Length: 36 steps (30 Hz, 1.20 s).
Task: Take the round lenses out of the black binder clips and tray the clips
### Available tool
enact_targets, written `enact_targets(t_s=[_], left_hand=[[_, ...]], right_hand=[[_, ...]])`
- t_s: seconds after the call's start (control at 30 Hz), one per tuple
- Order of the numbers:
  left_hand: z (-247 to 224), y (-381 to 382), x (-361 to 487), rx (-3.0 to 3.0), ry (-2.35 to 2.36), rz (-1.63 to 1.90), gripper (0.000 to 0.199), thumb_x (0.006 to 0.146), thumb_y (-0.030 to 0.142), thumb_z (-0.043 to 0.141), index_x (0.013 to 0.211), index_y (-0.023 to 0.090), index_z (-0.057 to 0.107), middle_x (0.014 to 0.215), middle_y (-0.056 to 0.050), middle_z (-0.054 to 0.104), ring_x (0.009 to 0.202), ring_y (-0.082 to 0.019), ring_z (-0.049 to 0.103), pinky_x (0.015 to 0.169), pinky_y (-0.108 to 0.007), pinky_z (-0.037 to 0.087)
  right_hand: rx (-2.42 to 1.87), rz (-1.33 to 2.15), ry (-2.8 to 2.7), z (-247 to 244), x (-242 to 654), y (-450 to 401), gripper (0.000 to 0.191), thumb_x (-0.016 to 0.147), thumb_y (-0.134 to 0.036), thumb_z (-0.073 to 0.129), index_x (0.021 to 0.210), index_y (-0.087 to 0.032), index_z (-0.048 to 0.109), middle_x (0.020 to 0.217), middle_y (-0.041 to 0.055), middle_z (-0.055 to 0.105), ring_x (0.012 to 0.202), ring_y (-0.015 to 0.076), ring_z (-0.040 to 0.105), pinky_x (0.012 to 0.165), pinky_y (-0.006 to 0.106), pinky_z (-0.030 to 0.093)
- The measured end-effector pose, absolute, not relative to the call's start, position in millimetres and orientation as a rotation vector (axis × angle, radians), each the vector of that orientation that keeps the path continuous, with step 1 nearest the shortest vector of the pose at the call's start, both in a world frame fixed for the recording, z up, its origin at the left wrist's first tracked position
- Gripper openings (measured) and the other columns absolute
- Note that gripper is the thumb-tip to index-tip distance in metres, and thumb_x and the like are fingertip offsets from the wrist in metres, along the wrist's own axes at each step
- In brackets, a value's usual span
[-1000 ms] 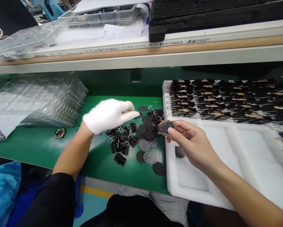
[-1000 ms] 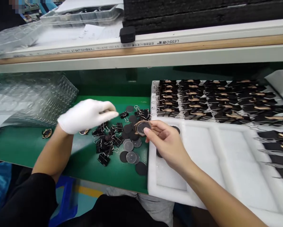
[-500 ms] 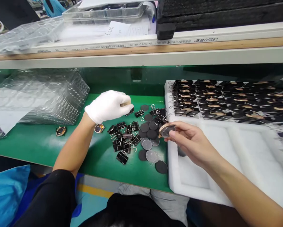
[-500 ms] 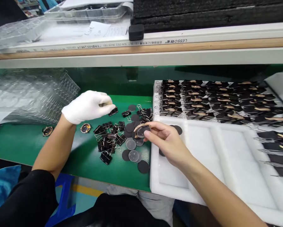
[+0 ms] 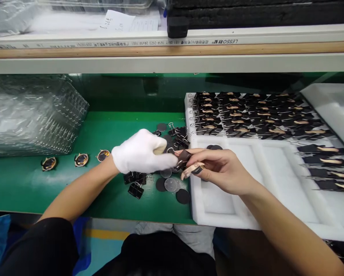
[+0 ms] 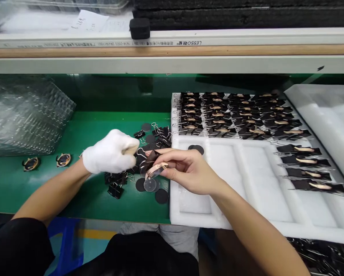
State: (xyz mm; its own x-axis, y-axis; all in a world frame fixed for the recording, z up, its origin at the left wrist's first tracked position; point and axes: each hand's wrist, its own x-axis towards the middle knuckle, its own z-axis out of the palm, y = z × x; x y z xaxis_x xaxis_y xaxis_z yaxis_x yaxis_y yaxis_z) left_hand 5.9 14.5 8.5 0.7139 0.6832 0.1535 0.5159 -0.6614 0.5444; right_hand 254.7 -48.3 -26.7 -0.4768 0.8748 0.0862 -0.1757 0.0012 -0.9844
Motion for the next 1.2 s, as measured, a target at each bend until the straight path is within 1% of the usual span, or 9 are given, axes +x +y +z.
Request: enact_targets(t_s=[0.07,0.1,0.27,0.33,0.4,0.47,0.57,0.73,1.2], left_hand=[[5.8,11.6,11.1,2.433,0.974,0.366,0.056,0.076,0.052,0.067,0.054,0.021,0.026,0.05,0.007,0.023,0.051,-0.008,0.019,0.046,-0.028,0.016],[3.9,9.5,13.7,2.435,0.976,0.341,0.056,0.074,0.053,0.068,0.053,0.021,0.026,0.05,0.007,0.024,0.051,-0.008,0.019,0.047,-0.028,0.016],[-5.4,6.5,16.8,2.454,0.865,0.409,0.051,0.079,0.046,0.062,0.053,0.021,0.026,0.049,0.007,0.025,0.05,-0.008,0.019,0.047,-0.028,0.017],[-5.9,9.6,14.5,2.457,0.859,0.482,0.051,0.079,0.044,0.063,0.053,0.021,0.025,0.05,0.007,0.023,0.051,-0.008,0.018,0.047,-0.028,0.018],[-4.5,13.0,12.4,2.453,0.896,0.588,0.052,0.08,0.041,0.063,0.053,0.021,0.023,0.051,0.007,0.019,0.052,-0.007,0.017,0.047,-0.027,0.017],[-2.8,14.9,11.9,2.42,0.928,0.689,0.052,0.082,0.04,0.061,0.053,0.02,0.023,0.051,0.007,0.017,0.051,-0.007,0.017,0.046,-0.026,0.016],[-1.5,14.2,14.4,2.303,0.969,0.753,0.05,0.086,0.038,0.056,0.052,0.021,0.023,0.051,0.007,0.018,0.05,-0.006,0.018,0.044,-0.025,0.015],[0.7,9.2,20.2,2.088,1.058,0.628,0.047,0.088,0.038,0.051,0.055,0.022,0.022,0.054,0.005,0.021,0.051,-0.006,0.021,0.045,-0.025,0.017],[-6.3,3.3,26.8,2.065,1.117,0.52,0.047,0.092,0.044,0.047,0.058,0.022,0.025,0.056,0.005,0.025,0.053,-0.008,0.026,0.049,-0.026,0.021]], right_hand=[[-0.788,1.588,-1.503,-24.6,256.1,-48.1,0.014,0.09,-0.025,0.081,0.103,-0.029,0.085,0.117,0.0082,0.079,0.103,0.0253,0.078,0.087,0.037,0.067],[-0.801,1.579,-1.521,-24.2,256.4,-47.8,0.014,0.09,-0.025,0.081,0.103,-0.029,0.085,0.117,0.0079,0.079,0.108,0.0255,0.077,0.089,0.036,0.066],[-0.814,1.631,-1.548,-26.3,258.7,-46.0,0.014,0.091,-0.025,0.08,0.103,-0.029,0.085,0.119,0.008,0.078,0.103,0.0241,0.076,0.09,0.038,0.066],[-0.832,1.639,-1.493,-27.5,259.6,-45.2,0.013,0.09,-0.026,0.08,0.102,-0.029,0.085,0.13,0.0083,0.075,0.111,0.0251,0.074,0.094,0.039,0.064],[-0.886,1.619,-1.33,-28.1,259.0,-43.9,0.011,0.09,-0.03,0.081,0.101,-0.03,0.085,0.131,0.0066,0.074,0.116,0.0239,0.07,0.099,0.04,0.061],[-0.965,1.612,-1.089,-28.3,256.6,-42.3,0.01,0.088,-0.036,0.083,0.097,-0.031,0.084,0.12,0.0043,0.076,0.109,0.0207,0.07,0.095,0.037,0.061],[-1.053,1.668,-0.816,-28.5,251.0,-40.3,0.018,0.081,-0.04,0.089,0.094,-0.03,0.083,0.105,0.0022,0.077,0.094,0.0167,0.069,0.082,0.03,0.061],[-1.077,1.747,-0.711,-31.0,246.0,-38.8,0.027,0.076,-0.042,0.092,0.096,-0.027,0.082,0.104,0.0034,0.078,0.092,0.016,0.068,0.08,0.028,0.059],[-1.095,1.613,-0.843,-31.4,243.6,-38.8,0.028,0.075,-0.045,0.093,0.091,-0.025,0.082,0.101,0.0029,0.076,0.088,0.014,0.067,0.079,0.028,0.061]])
